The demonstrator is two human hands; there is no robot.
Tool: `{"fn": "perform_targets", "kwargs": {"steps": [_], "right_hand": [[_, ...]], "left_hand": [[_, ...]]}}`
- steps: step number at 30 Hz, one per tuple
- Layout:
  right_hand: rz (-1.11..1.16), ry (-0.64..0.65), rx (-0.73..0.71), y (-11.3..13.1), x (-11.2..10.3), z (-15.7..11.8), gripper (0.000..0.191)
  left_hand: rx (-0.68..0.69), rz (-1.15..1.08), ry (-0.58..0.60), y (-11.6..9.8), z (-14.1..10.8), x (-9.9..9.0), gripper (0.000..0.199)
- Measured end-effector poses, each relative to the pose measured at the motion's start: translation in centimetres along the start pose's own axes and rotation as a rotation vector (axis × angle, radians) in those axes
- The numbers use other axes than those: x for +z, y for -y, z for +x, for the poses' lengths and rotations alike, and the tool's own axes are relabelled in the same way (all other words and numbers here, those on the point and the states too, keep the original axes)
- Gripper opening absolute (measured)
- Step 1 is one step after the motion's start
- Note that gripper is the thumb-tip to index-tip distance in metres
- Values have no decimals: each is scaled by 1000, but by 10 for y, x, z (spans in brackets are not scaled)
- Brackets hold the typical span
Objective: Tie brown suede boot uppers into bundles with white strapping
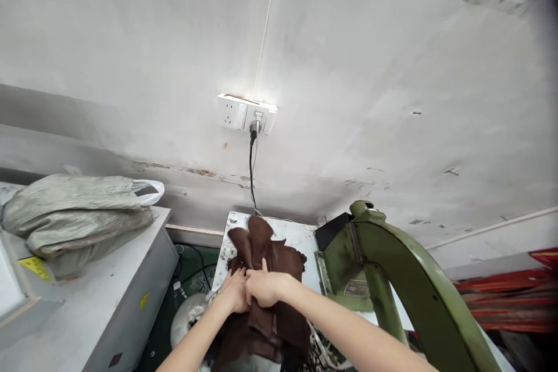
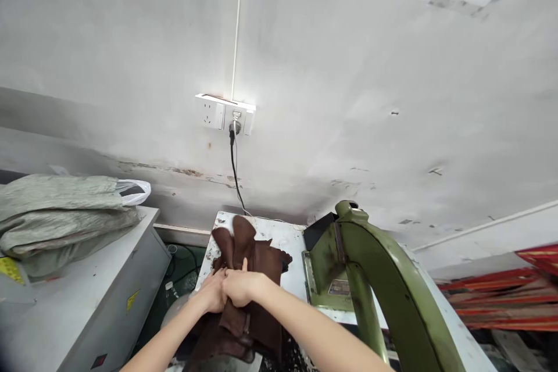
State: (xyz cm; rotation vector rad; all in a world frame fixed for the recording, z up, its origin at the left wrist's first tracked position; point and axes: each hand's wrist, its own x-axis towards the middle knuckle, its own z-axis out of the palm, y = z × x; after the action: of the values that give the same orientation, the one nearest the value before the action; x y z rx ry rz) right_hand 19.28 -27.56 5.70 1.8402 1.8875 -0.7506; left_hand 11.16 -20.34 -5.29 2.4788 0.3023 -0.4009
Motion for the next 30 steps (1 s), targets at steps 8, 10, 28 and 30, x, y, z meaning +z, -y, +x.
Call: {"fn": "perform_targets", "kwargs": {"steps": [8,10,28,30], "right_hand": [[228,-332,-105,-19,56,7,36],[260,-432,-92,-22,70,11,32],[173,-1220,519,-22,129,-18,42],[275,-1194,660,-23,124,-26,52]], "left_hand": [[81,-72,-43,18,-2,-5,69],[112,-143,-95,23,-13,-24,44],[271,16,-261,-17,33,-10,56],[232,58,-306,-15,38,-1,59]]}}
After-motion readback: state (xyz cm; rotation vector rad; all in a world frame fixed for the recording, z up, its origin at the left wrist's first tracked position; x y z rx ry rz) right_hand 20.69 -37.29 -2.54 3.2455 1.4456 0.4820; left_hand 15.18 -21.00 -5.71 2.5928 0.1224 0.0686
